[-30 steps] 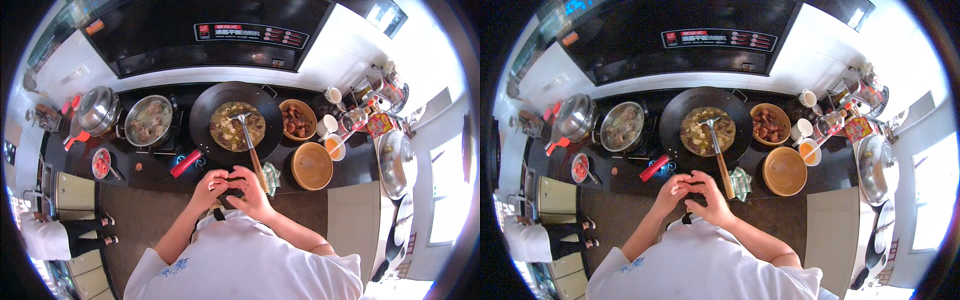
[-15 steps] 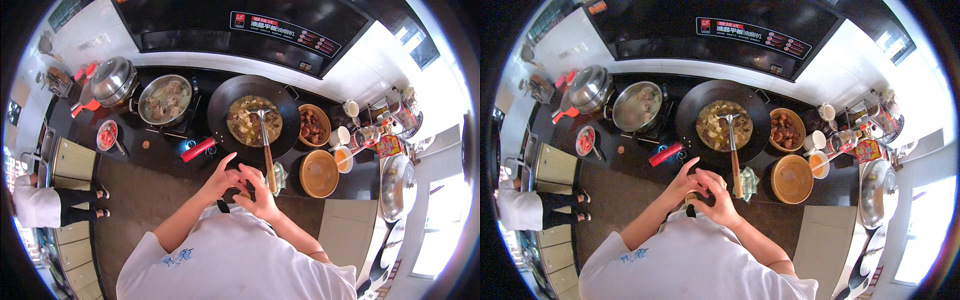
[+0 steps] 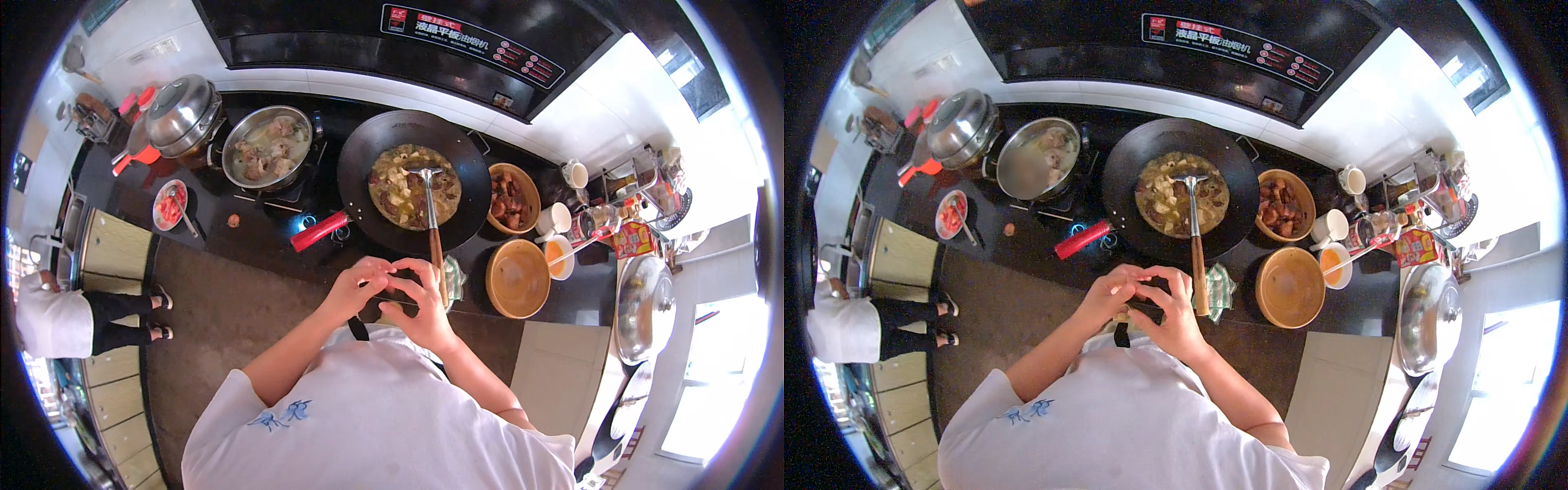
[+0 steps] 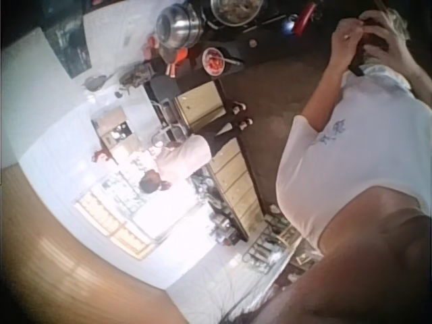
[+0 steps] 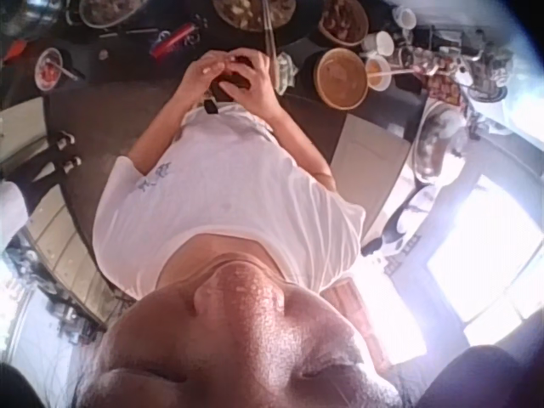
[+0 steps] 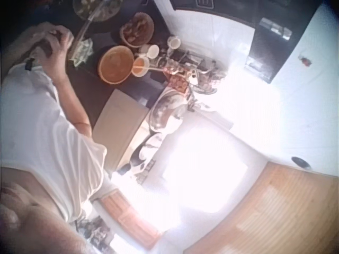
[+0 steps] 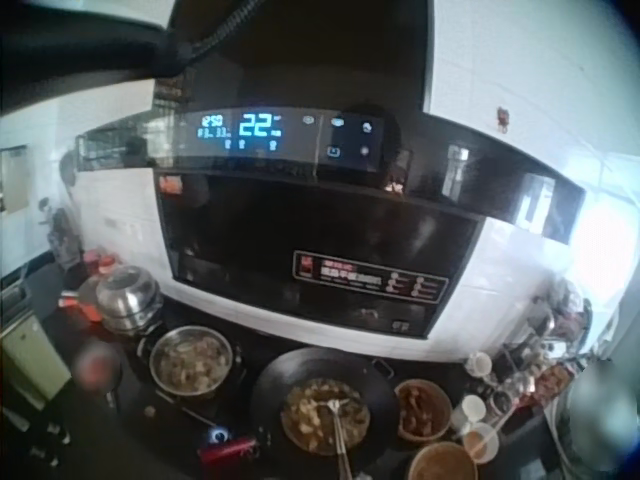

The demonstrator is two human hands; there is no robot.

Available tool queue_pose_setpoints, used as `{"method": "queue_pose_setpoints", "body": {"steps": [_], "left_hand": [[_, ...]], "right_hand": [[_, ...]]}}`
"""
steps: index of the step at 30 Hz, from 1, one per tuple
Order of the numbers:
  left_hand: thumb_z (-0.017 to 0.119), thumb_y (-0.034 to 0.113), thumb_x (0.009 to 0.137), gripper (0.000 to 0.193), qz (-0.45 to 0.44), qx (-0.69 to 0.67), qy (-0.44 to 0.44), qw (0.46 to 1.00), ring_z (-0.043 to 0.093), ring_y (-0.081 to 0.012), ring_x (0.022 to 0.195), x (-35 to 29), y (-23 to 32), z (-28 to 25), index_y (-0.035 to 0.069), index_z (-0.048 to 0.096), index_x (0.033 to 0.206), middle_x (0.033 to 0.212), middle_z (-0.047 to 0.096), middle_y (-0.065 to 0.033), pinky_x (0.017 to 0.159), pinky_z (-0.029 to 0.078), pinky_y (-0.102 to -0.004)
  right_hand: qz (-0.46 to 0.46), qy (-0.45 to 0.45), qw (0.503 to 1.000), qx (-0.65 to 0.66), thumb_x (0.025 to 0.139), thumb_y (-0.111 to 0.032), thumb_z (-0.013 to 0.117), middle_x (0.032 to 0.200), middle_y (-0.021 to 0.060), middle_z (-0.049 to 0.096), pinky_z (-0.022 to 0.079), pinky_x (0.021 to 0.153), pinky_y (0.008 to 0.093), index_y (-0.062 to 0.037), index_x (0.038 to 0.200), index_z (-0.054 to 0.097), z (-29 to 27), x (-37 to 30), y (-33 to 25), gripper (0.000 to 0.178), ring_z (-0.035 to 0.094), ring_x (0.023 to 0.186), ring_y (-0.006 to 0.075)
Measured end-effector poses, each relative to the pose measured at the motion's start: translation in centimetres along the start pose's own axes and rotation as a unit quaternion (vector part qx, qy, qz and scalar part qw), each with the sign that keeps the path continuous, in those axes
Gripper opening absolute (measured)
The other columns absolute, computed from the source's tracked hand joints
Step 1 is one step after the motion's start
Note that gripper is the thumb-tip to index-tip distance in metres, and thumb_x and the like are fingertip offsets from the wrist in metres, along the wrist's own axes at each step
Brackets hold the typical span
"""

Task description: The person stirs a mixture of meat and vegetables in a wok on a gas stove using a spatula. They occasionally pause to adjust their position or look around the kitchen. Finally, they transfer the cooked food from the wok into a large bowl.

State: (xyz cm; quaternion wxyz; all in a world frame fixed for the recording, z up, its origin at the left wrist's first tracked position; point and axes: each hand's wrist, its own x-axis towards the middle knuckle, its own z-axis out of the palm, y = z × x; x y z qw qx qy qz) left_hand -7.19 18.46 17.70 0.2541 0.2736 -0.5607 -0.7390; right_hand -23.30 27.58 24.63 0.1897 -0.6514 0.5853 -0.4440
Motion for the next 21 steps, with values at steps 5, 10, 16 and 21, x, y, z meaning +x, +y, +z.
{"method": "queue_pose_setpoints", "body": {"steps": [5,10,16,21], "left_hand": [[0.073,0.01,0.087,0.027,0.11,0.142,0.032,0.983,0.058,-0.0196,0.116,0.1,3.4,2.2,0.003,0.068,0.113,0.132,0.057,-0.0075,0.095,0.047,-0.0331],[0.068,0.013,0.094,0.02,0.015,0.002,-0.064,0.998,0.058,-0.0187,0.113,0.3,2.3,1.2,0.003,0.07,0.111,0.12,0.062,-0.0098,0.097,0.046,-0.0334],[0.069,0.021,0.094,0.022,-0.004,0.061,-0.001,0.998,0.06,-0.0148,0.102,0.7,-0.1,0.4,0.005,0.07,0.108,0.112,0.064,-0.004,0.087,0.046,-0.0289],[0.075,0.014,0.087,0.043,0.076,0.128,0.024,0.988,0.059,-0.0171,0.11,0.3,3.3,2.3,0.012,0.063,0.128,0.121,0.065,-0.0023,0.089,0.046,-0.0319]], "right_hand": [[0.199,0.024,0.965,0.17,0.089,-0.014,0.072,0.102,0.0098,0.065,0.046,0.086,0.0361,-0.0006,0.09,0.072,0.8,-1.5,3.4,0.014,0.058,0.099,0.0246],[0.162,0.117,0.976,0.085,0.084,-0.008,0.077,0.104,0.01,0.067,0.047,0.091,0.038,-0.0023,0.131,0.055,1.4,-1.8,4.1,0.053,0.059,0.106,0.0254],[0.034,0.048,0.991,0.123,0.084,0.001,0.072,0.11,0.0094,0.068,0.042,0.103,0.0433,0.0,0.15,0.032,0.9,-1.0,0.8,0.077,0.059,0.113,0.0275],[0.206,0.071,0.943,0.251,0.091,-0.002,0.068,0.096,0.0087,0.066,0.05,0.092,0.0323,-0.0017,0.149,0.034,0.8,-2.0,3.1,0.067,0.064,0.098,0.0166]]}}
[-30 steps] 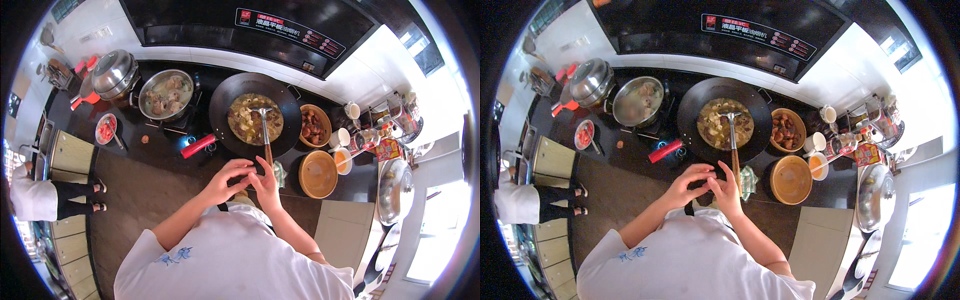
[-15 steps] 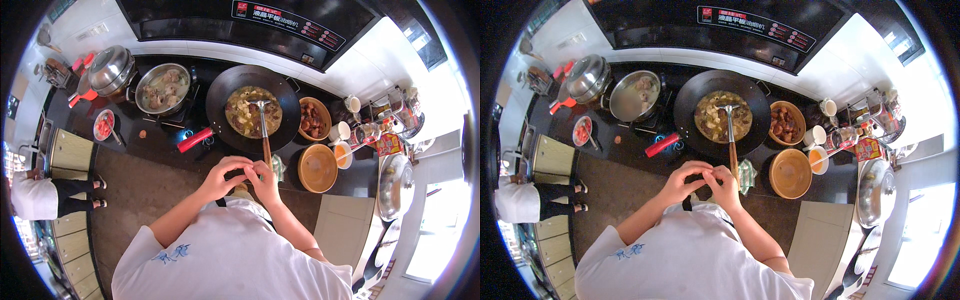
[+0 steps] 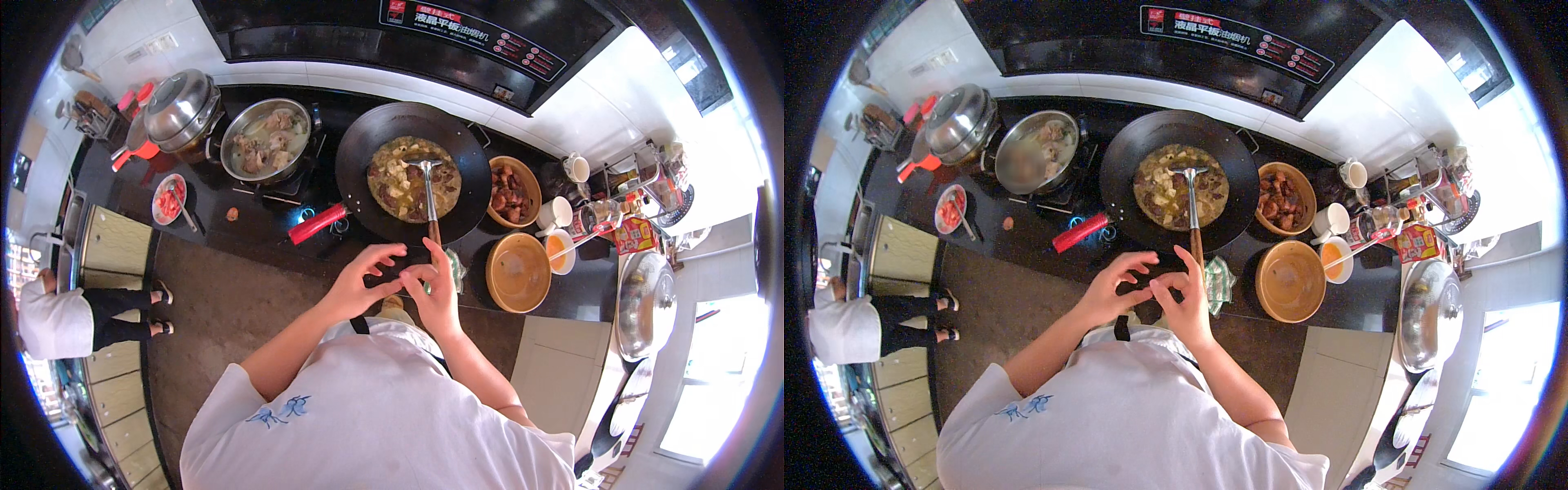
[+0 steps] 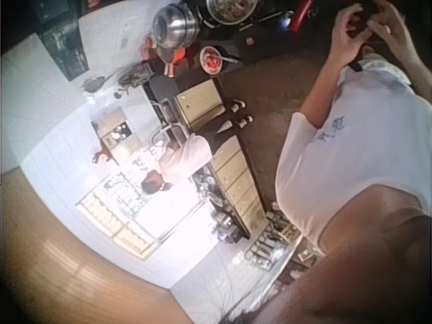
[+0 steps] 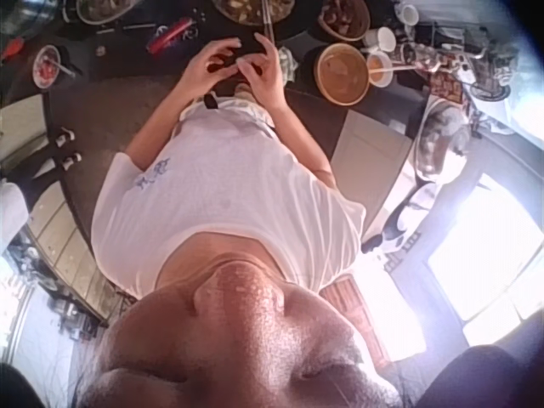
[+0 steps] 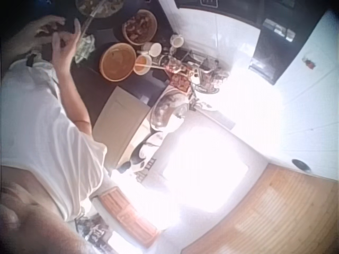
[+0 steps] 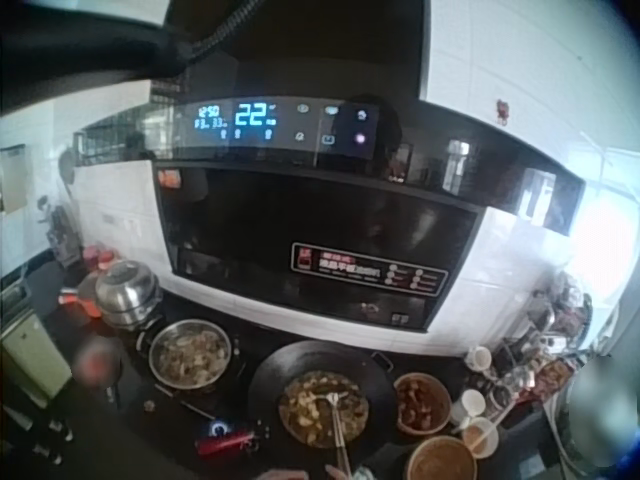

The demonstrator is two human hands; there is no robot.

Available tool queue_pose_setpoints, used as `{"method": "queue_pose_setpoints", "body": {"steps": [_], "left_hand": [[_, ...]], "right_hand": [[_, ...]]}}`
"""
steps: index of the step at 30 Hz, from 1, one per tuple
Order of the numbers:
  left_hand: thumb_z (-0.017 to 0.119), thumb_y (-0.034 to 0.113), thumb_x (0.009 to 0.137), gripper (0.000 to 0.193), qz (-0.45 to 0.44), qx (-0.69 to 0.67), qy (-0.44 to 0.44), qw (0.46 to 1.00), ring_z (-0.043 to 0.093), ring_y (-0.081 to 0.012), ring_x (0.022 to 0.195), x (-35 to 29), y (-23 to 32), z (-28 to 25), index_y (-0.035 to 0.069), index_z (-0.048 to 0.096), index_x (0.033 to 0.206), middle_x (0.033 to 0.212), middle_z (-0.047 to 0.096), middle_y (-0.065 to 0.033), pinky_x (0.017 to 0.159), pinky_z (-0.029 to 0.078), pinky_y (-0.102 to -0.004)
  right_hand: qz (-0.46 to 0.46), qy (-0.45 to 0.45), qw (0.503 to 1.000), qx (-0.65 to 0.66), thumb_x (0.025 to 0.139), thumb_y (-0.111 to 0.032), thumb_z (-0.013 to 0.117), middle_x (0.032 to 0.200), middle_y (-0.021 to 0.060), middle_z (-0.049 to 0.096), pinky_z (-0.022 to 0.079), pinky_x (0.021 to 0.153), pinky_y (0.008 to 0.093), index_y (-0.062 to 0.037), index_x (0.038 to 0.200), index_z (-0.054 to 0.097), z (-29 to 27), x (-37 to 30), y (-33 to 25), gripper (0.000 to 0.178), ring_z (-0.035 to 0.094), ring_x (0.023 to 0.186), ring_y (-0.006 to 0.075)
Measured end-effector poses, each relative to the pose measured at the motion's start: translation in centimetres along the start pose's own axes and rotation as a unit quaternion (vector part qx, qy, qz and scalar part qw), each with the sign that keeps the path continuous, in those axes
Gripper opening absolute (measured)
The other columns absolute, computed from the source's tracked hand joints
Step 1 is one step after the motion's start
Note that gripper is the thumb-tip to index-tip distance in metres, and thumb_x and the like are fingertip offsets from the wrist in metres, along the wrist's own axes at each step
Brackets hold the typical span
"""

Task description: The person stirs a mixture of meat and vegetables in a wok on a gas stove using a spatula. They occasionally pause to adjust their position or look around the kitchen. Finally, they transfer the cooked food from the wok into a large bowl.

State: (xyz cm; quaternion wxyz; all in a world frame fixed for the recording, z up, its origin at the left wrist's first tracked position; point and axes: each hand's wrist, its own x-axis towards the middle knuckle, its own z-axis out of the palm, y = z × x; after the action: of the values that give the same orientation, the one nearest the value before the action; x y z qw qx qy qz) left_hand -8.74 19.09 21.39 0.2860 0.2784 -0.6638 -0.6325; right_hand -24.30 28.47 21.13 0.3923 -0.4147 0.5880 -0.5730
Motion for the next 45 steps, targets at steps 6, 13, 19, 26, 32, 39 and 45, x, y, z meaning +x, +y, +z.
{"method": "queue_pose_setpoints", "body": {"steps": [6,13,19,26,32,39,45], "left_hand": [[0.067,0.024,0.096,0.024,-0.009,-0.159,-0.105,0.982,0.06,-0.0217,0.111,-0.1,-0.9,-0.3,0.001,0.068,0.103,0.116,0.065,-0.0125,0.099,0.044,-0.0359],[0.074,0.015,0.091,0.04,-0.084,-0.139,-0.019,0.987,0.06,-0.0143,0.101,0.3,-2.1,-1.8,0.004,0.055,0.124,0.096,0.065,-0.0026,0.087,0.048,-0.0325],[0.08,0.014,0.082,0.033,0.146,0.097,-0.058,0.983,0.057,-0.0227,0.116,0.1,-0.1,-0.1,0.008,0.068,0.112,0.129,0.059,-0.0082,0.098,0.045,-0.0388],[0.069,0.021,0.093,0.019,-0.017,-0.048,-0.061,0.997,0.058,-0.0231,0.113,-0.2,-2.3,-0.9,0.002,0.074,0.094,0.118,0.065,-0.0096,0.098,0.045,-0.0376],[0.075,0.019,0.089,0.031,-0.057,0.029,0.032,0.997,0.059,-0.0168,0.106,-0.1,-2.9,-1.1,0.009,0.068,0.117,0.117,0.062,-0.0054,0.091,0.047,-0.0332],[0.078,0.017,0.086,0.029,0.126,0.101,-0.029,0.986,0.057,-0.0222,0.116,0.0,-0.9,-0.3,0.006,0.071,0.112,0.123,0.062,-0.0097,0.098,0.045,-0.0355],[0.074,0.021,0.089,0.018,0.022,-0.021,-0.009,0.999,0.06,-0.0199,0.106,0.0,-3.5,-1.0,0.005,0.073,0.098,0.114,0.062,-0.0075,0.091,0.048,-0.0337]], "right_hand": [[-0.143,0.056,0.965,-0.214,0.077,0.007,0.075,0.115,0.0128,0.058,0.05,0.091,0.038,-0.0066,0.142,0.046,0.1,0.7,-0.7,0.073,0.06,0.104,0.0247],[-0.135,-0.091,0.978,-0.129,0.084,-0.01,0.073,0.133,0.0128,0.053,0.042,0.099,0.0408,-0.006,0.108,0.073,-0.4,0.1,-1.1,0.024,0.048,0.12,0.0282],[0.075,-0.046,0.996,0.006,0.094,-0.012,0.068,0.126,0.0131,0.056,0.044,0.095,0.0364,0.0013,0.101,0.071,-0.6,0.0,1.0,0.015,0.052,0.116,0.0248],[-0.173,0.028,0.969,-0.175,0.076,0.008,0.076,0.123,0.0131,0.053,0.045,0.1,0.0405,-0.0054,0.132,0.041,1.1,0.7,0.1,0.067,0.059,0.11,0.0259],[-0.082,-0.04,0.991,0.101,0.083,0.011,0.065,0.122,0.0106,0.047,0.048,0.094,0.0344,-0.0019,0.142,0.033,1.7,-0.1,-1.7,0.069,0.061,0.108,0.023],[0.065,0.041,0.995,0.068,0.09,0.004,0.068,0.11,0.0064,0.047,0.051,0.072,0.0259,-0.0046,0.135,0.043,0.7,0.7,0.7,0.053,0.054,0.085,0.0108],[-0.096,-0.068,0.987,-0.107,0.08,0.006,0.07,0.111,0.0076,0.05,0.05,0.079,0.0289,0.0,0.109,0.068,1.0,0.7,-1.2,0.029,0.057,0.095,0.0178]]}}
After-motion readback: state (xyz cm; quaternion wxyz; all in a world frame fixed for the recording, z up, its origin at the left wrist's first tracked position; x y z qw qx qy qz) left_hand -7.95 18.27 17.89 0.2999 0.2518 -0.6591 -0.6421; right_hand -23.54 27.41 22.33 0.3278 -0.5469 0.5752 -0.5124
